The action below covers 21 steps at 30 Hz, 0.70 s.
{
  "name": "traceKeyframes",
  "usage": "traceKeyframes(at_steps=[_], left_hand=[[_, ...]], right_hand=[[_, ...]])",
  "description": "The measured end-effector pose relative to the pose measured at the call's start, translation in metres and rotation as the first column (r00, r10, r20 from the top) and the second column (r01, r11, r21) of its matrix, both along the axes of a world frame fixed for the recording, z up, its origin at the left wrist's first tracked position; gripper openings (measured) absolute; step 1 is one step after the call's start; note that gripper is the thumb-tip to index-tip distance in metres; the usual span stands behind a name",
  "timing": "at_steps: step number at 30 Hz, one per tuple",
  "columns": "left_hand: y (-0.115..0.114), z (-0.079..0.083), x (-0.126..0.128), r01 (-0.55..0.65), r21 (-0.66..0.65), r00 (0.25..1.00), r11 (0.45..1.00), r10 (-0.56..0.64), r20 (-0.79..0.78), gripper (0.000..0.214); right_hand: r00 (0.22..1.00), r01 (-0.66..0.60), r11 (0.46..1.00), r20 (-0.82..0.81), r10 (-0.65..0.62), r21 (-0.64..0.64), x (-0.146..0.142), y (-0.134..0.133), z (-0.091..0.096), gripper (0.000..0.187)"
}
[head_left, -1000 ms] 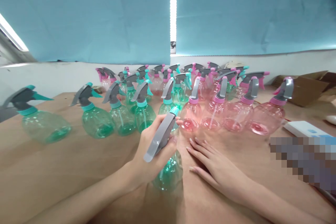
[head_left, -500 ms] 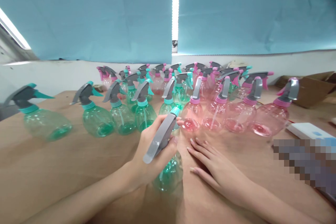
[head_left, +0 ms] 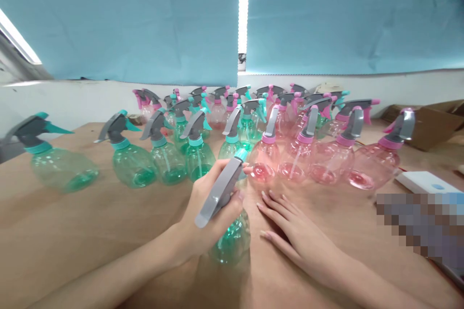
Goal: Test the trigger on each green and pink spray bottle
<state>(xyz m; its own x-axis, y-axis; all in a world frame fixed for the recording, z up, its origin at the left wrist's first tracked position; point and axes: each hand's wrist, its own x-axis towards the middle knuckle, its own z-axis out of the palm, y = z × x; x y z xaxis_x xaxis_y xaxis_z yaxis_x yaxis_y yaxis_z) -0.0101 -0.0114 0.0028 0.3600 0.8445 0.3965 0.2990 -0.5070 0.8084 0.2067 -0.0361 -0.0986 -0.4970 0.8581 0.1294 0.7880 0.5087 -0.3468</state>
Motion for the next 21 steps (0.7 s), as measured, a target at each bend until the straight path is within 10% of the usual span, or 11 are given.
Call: traceKeyframes(at_steps=[21], left_hand=[[-0.0007,0.0058,-0.0043,0.04,-0.01,0.999,0.999,-0.04,0.016,0.013]], right_hand=[[1.0,-0.003,1.0,0.024,0.003,-0.017,0.0002,0.0008,0.0013,0.057]])
